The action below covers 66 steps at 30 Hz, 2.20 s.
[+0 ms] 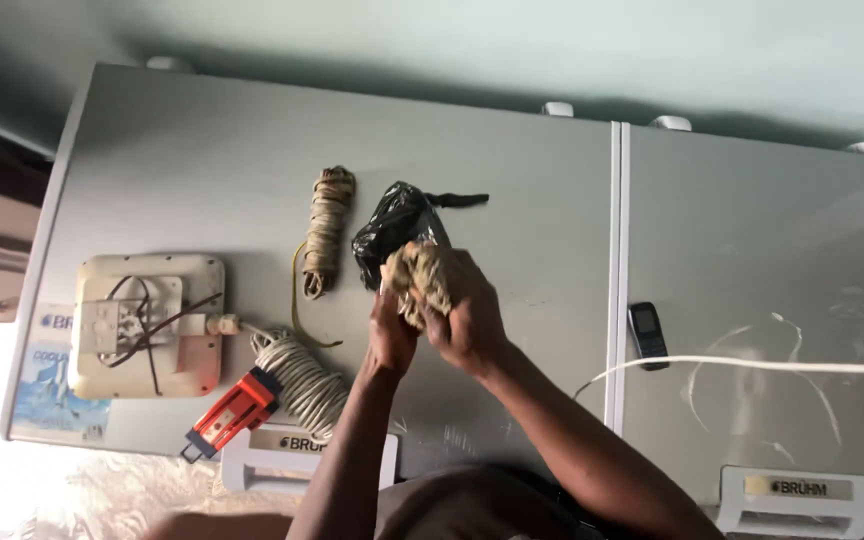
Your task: The person wipes a small blue and white electrical component with a cloth on top of a freezer. They rotate the part to clean different sides and then place it on a sack on the floor.
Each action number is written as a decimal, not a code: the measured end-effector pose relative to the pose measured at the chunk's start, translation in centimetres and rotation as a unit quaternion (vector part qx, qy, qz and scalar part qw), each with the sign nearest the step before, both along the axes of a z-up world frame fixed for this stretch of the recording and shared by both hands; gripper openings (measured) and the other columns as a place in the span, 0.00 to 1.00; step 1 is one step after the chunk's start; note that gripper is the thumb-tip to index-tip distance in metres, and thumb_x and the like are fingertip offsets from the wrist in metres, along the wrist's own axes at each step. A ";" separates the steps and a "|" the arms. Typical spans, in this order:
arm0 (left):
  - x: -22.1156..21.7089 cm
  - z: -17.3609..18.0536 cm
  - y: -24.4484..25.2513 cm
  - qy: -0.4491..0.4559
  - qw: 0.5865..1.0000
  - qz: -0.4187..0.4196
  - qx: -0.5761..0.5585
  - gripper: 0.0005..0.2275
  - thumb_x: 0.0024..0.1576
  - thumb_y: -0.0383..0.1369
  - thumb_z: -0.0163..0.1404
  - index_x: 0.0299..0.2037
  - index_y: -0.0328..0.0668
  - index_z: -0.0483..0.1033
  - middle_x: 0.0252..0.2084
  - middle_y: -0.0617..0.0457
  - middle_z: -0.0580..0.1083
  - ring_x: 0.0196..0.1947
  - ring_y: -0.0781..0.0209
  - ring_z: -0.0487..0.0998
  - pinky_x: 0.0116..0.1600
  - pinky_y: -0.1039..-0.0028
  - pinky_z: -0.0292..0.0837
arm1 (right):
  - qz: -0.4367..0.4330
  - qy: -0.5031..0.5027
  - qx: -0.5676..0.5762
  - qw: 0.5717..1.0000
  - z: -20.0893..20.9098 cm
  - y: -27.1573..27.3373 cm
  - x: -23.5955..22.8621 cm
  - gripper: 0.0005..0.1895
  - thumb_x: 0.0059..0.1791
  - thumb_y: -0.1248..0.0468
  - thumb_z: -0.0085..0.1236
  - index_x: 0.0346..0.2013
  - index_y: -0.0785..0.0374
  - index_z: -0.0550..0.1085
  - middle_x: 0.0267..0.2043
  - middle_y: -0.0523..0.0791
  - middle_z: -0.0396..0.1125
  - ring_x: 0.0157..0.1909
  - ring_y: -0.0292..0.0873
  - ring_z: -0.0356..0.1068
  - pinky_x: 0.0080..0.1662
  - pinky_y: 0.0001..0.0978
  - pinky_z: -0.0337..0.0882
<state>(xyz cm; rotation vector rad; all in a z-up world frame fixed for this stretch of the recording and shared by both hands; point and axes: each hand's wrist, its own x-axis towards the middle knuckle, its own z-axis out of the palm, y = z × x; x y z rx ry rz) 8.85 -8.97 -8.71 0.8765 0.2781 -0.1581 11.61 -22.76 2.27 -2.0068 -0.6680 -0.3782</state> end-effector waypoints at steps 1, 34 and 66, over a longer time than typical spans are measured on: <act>-0.3 -0.1 0.0 0.002 1.000 0.003 0.001 0.25 0.67 0.49 0.33 0.66 0.41 0.61 0.58 0.42 0.70 0.58 0.53 0.74 0.59 0.61 0.75 | 0.003 0.002 0.001 1.000 -2.2 -0.2 0.7 0.18 0.59 0.58 0.49 0.59 0.67 0.72 0.58 0.54 0.71 0.57 0.57 0.70 0.57 0.46 0.74; -7.6 6.1 2.1 0.027 0.991 0.033 0.129 0.28 0.59 0.52 0.45 0.56 0.30 0.69 0.42 0.43 0.76 0.38 0.52 0.81 0.36 0.56 0.80 | -0.161 0.354 0.200 0.899 -6.8 -3.8 -7.7 0.13 0.54 0.61 0.54 0.49 0.65 0.74 0.41 0.43 0.74 0.39 0.38 0.73 0.42 0.33 0.75; -26.1 0.2 -21.3 -0.042 0.841 -0.447 0.301 0.26 0.70 0.52 0.35 0.69 0.39 0.56 0.57 0.47 0.70 0.53 0.61 0.76 0.53 0.73 0.77 | -0.534 0.116 0.201 0.813 -3.6 -15.0 -40.4 0.40 0.43 0.71 0.59 0.70 0.66 0.57 0.64 0.56 0.61 0.65 0.53 0.65 0.58 0.38 0.73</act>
